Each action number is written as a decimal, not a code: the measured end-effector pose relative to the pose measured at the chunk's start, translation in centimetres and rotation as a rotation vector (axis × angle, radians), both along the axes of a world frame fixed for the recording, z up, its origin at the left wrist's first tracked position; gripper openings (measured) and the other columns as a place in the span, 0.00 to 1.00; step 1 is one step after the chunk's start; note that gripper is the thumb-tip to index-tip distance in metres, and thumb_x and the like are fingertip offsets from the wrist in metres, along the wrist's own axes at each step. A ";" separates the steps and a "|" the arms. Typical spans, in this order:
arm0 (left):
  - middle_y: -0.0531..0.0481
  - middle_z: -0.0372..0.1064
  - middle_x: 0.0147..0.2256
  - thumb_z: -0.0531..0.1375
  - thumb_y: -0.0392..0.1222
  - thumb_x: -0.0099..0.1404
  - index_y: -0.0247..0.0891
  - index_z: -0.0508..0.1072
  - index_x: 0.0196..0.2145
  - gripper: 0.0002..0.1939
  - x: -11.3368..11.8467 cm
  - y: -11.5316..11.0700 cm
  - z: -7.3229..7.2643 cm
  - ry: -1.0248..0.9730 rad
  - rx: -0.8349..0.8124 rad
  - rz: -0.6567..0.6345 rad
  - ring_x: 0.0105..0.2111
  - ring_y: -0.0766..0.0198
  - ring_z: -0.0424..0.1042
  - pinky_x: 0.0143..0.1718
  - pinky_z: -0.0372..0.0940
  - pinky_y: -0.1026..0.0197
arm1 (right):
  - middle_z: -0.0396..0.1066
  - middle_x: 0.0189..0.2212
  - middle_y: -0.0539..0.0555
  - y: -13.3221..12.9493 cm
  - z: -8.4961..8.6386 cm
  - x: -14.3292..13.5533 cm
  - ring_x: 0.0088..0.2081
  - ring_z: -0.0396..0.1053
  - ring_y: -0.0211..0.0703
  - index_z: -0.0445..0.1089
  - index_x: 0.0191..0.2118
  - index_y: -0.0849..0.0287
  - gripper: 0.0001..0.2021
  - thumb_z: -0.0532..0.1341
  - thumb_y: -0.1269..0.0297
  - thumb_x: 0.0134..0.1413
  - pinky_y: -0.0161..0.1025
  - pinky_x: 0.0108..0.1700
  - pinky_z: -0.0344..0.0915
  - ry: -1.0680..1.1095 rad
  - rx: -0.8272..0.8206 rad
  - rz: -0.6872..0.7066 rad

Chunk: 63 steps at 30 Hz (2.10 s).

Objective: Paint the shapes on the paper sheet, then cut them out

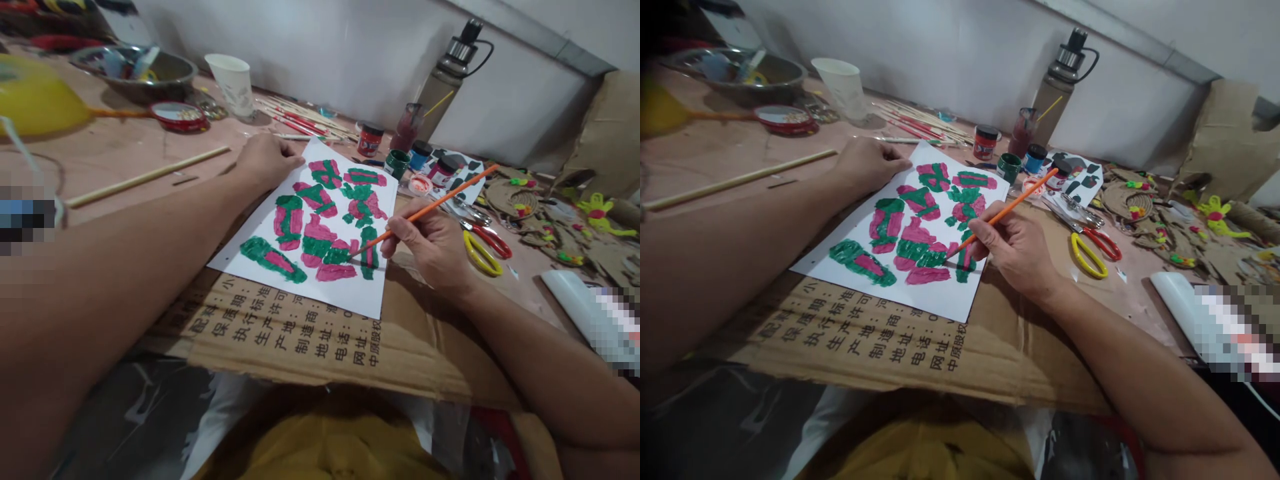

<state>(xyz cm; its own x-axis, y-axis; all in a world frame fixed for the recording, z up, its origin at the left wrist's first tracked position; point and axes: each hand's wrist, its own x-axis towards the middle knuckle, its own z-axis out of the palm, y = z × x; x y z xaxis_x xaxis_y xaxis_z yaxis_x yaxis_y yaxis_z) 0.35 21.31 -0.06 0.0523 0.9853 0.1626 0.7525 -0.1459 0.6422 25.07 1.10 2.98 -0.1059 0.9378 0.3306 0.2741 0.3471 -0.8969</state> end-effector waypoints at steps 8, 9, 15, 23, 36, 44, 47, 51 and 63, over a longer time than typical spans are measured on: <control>0.42 0.83 0.42 0.68 0.43 0.69 0.35 0.87 0.41 0.10 0.0 0.0 0.1 -0.010 -0.004 -0.004 0.43 0.54 0.75 0.51 0.66 0.57 | 0.80 0.25 0.47 0.4 -1.1 -0.9 0.26 0.80 0.40 0.73 0.38 0.54 0.22 0.72 0.38 0.64 0.37 0.30 0.79 0.059 -0.053 0.040; 0.42 0.83 0.42 0.68 0.43 0.69 0.35 0.86 0.40 0.10 0.1 -0.1 0.1 -0.013 -0.004 -0.003 0.43 0.54 0.75 0.50 0.66 0.57 | 0.80 0.25 0.47 0.3 -1.0 -0.8 0.25 0.80 0.40 0.73 0.38 0.54 0.22 0.72 0.38 0.64 0.37 0.30 0.79 0.044 -0.061 0.041; 0.41 0.83 0.43 0.68 0.43 0.69 0.34 0.86 0.40 0.10 0.1 -0.1 0.1 0.006 -0.007 0.000 0.43 0.55 0.76 0.50 0.65 0.57 | 0.78 0.24 0.47 -0.1 0.6 0.2 0.26 0.78 0.39 0.74 0.35 0.53 0.21 0.72 0.40 0.66 0.37 0.31 0.78 -0.066 -0.029 0.039; 0.42 0.83 0.45 0.68 0.43 0.69 0.34 0.86 0.41 0.10 0.1 0.0 0.1 0.008 0.001 -0.001 0.45 0.54 0.76 0.52 0.66 0.57 | 0.79 0.24 0.47 -0.1 -0.1 -0.4 0.26 0.80 0.40 0.74 0.37 0.53 0.22 0.72 0.39 0.65 0.37 0.31 0.79 -0.010 -0.012 0.041; 0.42 0.84 0.44 0.68 0.45 0.69 0.35 0.87 0.41 0.11 0.1 -0.2 0.2 0.002 -0.008 -0.007 0.43 0.55 0.75 0.49 0.65 0.59 | 0.78 0.25 0.47 -0.1 0.5 0.0 0.26 0.79 0.40 0.73 0.36 0.53 0.22 0.72 0.38 0.64 0.38 0.30 0.78 -0.014 -0.031 0.020; 0.43 0.83 0.43 0.69 0.44 0.68 0.38 0.85 0.39 0.08 0.1 -0.1 0.2 0.000 -0.018 0.006 0.45 0.53 0.75 0.51 0.65 0.58 | 0.78 0.24 0.47 0.1 0.1 -0.2 0.26 0.78 0.40 0.73 0.36 0.53 0.25 0.73 0.34 0.60 0.38 0.30 0.79 0.002 -0.113 0.042; 0.41 0.83 0.45 0.68 0.44 0.69 0.36 0.85 0.39 0.08 0.1 -0.3 0.3 -0.005 -0.017 -0.002 0.46 0.52 0.76 0.52 0.65 0.57 | 0.77 0.24 0.47 0.1 0.5 0.2 0.26 0.78 0.40 0.73 0.35 0.53 0.24 0.73 0.36 0.61 0.38 0.29 0.78 -0.011 -0.093 0.037; 0.39 0.83 0.46 0.68 0.43 0.69 0.35 0.86 0.40 0.09 0.2 -0.4 0.4 -0.012 -0.020 -0.006 0.45 0.52 0.76 0.51 0.65 0.57 | 0.78 0.25 0.47 0.0 0.4 0.1 0.26 0.79 0.40 0.72 0.35 0.53 0.23 0.73 0.37 0.63 0.38 0.30 0.79 0.015 -0.049 0.017; 0.41 0.83 0.42 0.68 0.45 0.67 0.37 0.87 0.41 0.11 0.0 -0.2 0.2 0.002 -0.016 -0.002 0.46 0.51 0.76 0.55 0.67 0.54 | 0.81 0.26 0.49 0.3 -0.7 -0.5 0.28 0.82 0.43 0.74 0.37 0.54 0.23 0.74 0.37 0.61 0.40 0.32 0.81 0.080 -0.148 0.057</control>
